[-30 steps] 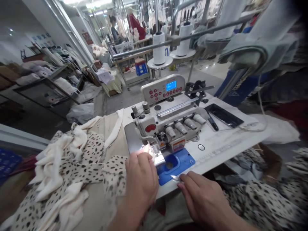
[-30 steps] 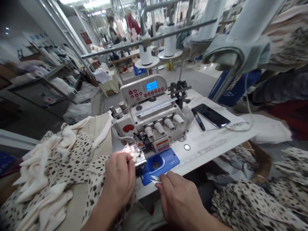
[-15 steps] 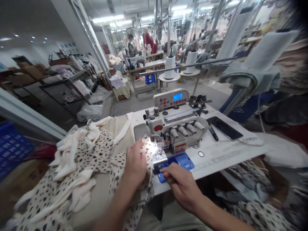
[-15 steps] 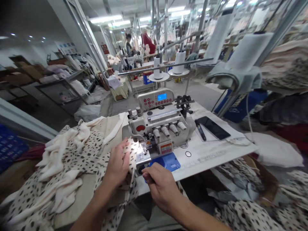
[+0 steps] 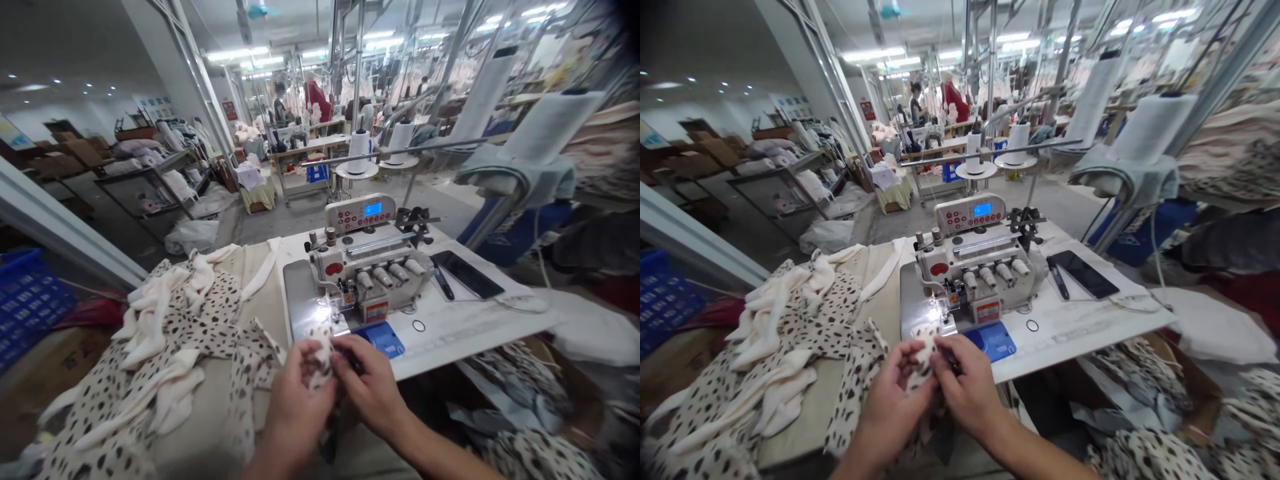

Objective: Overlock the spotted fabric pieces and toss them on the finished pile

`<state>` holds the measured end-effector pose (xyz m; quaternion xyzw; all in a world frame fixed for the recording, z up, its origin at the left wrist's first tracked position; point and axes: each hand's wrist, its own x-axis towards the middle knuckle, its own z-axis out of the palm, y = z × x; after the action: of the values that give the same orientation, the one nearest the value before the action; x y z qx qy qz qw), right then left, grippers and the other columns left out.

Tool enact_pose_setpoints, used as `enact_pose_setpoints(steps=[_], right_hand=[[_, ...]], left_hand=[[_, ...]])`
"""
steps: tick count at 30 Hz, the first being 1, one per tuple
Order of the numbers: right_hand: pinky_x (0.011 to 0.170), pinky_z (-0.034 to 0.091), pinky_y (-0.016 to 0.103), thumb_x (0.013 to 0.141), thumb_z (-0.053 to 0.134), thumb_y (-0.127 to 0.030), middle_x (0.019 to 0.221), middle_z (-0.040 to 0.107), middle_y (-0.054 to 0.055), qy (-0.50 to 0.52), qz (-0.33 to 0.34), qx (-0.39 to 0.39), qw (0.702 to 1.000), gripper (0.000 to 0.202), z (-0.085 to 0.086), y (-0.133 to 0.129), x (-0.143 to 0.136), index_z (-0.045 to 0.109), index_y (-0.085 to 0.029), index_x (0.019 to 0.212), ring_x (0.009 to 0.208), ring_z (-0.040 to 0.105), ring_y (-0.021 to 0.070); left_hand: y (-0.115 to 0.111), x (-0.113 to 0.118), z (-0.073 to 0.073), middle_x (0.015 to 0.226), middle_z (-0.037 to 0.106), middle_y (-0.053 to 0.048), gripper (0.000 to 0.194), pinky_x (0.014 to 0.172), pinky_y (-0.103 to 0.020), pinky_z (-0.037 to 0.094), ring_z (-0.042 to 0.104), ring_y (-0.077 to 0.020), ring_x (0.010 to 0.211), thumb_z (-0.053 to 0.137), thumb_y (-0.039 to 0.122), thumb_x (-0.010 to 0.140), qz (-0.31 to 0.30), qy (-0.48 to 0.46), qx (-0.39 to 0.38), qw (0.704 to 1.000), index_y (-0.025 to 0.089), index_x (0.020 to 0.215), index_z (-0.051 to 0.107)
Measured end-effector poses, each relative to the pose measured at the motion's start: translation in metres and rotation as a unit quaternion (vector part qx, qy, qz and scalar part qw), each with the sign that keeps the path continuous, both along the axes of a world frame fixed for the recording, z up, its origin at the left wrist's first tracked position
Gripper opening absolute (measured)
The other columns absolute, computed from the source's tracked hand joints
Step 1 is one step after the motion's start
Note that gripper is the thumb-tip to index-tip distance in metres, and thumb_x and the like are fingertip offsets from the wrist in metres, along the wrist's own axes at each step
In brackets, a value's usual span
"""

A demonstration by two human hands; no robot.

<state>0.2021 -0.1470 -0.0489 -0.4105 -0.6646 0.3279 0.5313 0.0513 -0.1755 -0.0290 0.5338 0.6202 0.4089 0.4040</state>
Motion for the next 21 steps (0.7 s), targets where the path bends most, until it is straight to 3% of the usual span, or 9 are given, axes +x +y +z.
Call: enact_pose_setpoints(steps=[3, 7, 9, 12, 15, 17, 18, 21], right_hand=[[0.080, 0.054, 0.031, 0.094, 0.060, -0.037, 0.098, 0.071, 0.007, 0.071, -0.064, -0.109, 0.989, 0.022, -0.011, -0.005, 0.010, 0.067, -0.020, 0.108, 0.090, 0.067, 0.0208], [0.079, 0.053, 0.032, 0.088, 0.066, -0.050, 0.094, 0.071, 0.007, 0.205, -0.133, -0.217, 0.945, 0.036, -0.022, -0.001, 0.024, 0.063, -0.019, 0.107, 0.085, 0.066, 0.0211], [0.080, 0.053, 0.033, 0.083, 0.071, -0.051, 0.095, 0.071, 0.006, 0.235, -0.127, -0.235, 0.935, 0.041, -0.022, 0.003, 0.029, 0.063, -0.018, 0.107, 0.085, 0.065, 0.0214], [0.079, 0.052, 0.033, 0.078, 0.077, -0.047, 0.095, 0.072, 0.007, 0.201, -0.079, -0.250, 0.944, 0.043, -0.015, 0.007, 0.035, 0.065, -0.017, 0.106, 0.085, 0.065, 0.0221], [0.075, 0.051, 0.032, 0.077, 0.078, -0.044, 0.091, 0.073, 0.007, 0.126, -0.043, -0.255, 0.958, 0.038, -0.005, 0.006, 0.042, 0.069, -0.016, 0.102, 0.081, 0.064, 0.0219], [0.071, 0.050, 0.031, 0.079, 0.075, -0.043, 0.084, 0.072, 0.005, 0.093, -0.022, -0.266, 0.959, 0.031, -0.001, 0.004, 0.047, 0.072, -0.016, 0.095, 0.076, 0.063, 0.0204], [0.071, 0.049, 0.030, 0.081, 0.073, -0.042, 0.082, 0.072, 0.005, 0.088, -0.009, -0.274, 0.958, 0.029, 0.001, 0.003, 0.050, 0.073, -0.016, 0.092, 0.075, 0.062, 0.0197], [0.073, 0.048, 0.029, 0.081, 0.074, -0.042, 0.084, 0.072, 0.003, 0.113, 0.042, -0.310, 0.943, 0.030, 0.003, 0.000, 0.058, 0.074, -0.016, 0.095, 0.076, 0.062, 0.0178]], left_hand=[[-0.004, 0.029, -0.009, 0.103, 0.068, -0.005, 0.029, 0.085, -0.035, 0.053, 0.065, -0.0207, 0.093, 0.057, 0.012, 0.080, -0.084, 0.033, 0.059, 0.994, 0.022, 0.108, 0.058], [0.009, 0.051, -0.014, 0.117, 0.063, -0.007, 0.053, 0.100, -0.042, 0.046, 0.057, -0.0244, 0.111, 0.047, -0.003, 0.065, -0.213, 0.112, 0.199, 0.950, 0.022, 0.111, 0.056], [0.017, 0.052, -0.013, 0.120, 0.061, -0.009, 0.053, 0.102, -0.043, 0.045, 0.055, -0.0256, 0.113, 0.045, -0.003, 0.066, -0.247, 0.136, 0.222, 0.933, 0.020, 0.113, 0.055], [0.023, 0.042, -0.008, 0.105, 0.063, -0.007, 0.036, 0.093, -0.039, 0.048, 0.057, -0.0239, 0.102, 0.048, -0.002, 0.069, -0.272, 0.144, 0.208, 0.928, 0.020, 0.096, 0.057], [0.025, 0.019, 0.011, 0.098, 0.064, -0.004, 0.022, 0.085, -0.034, 0.048, 0.059, -0.0213, 0.094, 0.070, 0.011, 0.072, -0.305, 0.123, 0.144, 0.934, 0.021, 0.087, 0.058], [0.028, -0.002, 0.032, 0.101, 0.066, -0.003, 0.038, 0.082, -0.032, 0.048, 0.060, -0.0214, 0.092, 0.086, 0.030, 0.064, -0.319, 0.126, 0.084, 0.936, 0.021, 0.091, 0.060], [0.032, -0.013, 0.044, 0.099, 0.067, -0.002, 0.041, 0.080, -0.031, 0.047, 0.061, -0.0209, 0.091, 0.087, 0.036, 0.064, -0.312, 0.145, 0.048, 0.938, 0.022, 0.093, 0.062], [0.054, -0.049, 0.082, 0.084, 0.067, 0.001, 0.025, 0.067, -0.026, 0.044, 0.059, -0.0154, 0.073, 0.063, 0.042, 0.089, -0.307, 0.197, -0.047, 0.930, 0.023, 0.104, 0.063]])
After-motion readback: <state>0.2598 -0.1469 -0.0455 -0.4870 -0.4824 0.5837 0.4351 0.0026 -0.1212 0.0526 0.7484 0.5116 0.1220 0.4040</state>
